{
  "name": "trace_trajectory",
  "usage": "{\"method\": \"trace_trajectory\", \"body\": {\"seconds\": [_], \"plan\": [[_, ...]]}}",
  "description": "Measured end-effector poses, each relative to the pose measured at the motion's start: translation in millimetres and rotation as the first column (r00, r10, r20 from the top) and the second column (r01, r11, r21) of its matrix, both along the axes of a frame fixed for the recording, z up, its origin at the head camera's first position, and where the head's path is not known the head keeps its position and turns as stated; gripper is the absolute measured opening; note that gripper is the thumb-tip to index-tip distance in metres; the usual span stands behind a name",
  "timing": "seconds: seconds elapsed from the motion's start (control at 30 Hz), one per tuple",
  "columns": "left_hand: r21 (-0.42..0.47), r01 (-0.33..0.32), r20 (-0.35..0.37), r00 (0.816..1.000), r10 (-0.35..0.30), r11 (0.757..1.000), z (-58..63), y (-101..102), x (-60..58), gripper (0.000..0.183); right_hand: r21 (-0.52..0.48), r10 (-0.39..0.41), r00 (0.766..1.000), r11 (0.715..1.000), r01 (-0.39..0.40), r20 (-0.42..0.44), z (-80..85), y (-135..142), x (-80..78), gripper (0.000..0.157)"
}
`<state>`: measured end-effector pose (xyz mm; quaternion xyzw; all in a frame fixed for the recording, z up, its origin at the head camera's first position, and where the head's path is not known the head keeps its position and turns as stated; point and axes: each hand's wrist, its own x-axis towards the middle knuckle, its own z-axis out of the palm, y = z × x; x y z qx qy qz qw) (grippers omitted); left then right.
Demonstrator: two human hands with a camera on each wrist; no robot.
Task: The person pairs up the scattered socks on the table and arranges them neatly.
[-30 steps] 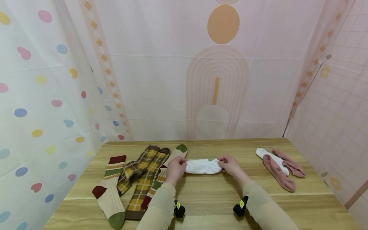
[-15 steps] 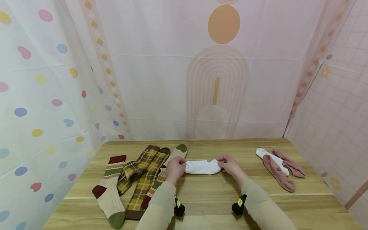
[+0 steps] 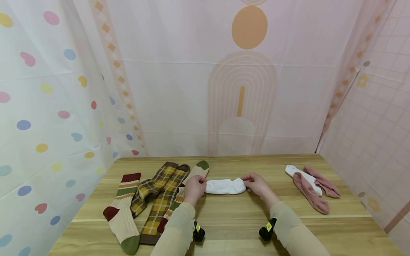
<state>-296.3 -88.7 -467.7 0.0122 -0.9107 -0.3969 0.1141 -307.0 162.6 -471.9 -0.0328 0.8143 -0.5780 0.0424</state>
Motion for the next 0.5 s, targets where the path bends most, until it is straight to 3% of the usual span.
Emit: {"method": "trace_trajectory", "body": {"seconds": [0.5], "plan": [[-0.017,0.009,-0.003,1.000,-0.009,1.000,11.3,-1.2,7.6,0.010,-0.010,0.003,0.999,1.000,-0.003,0.032,-2.2,3.5,2.2,0.021]]}}
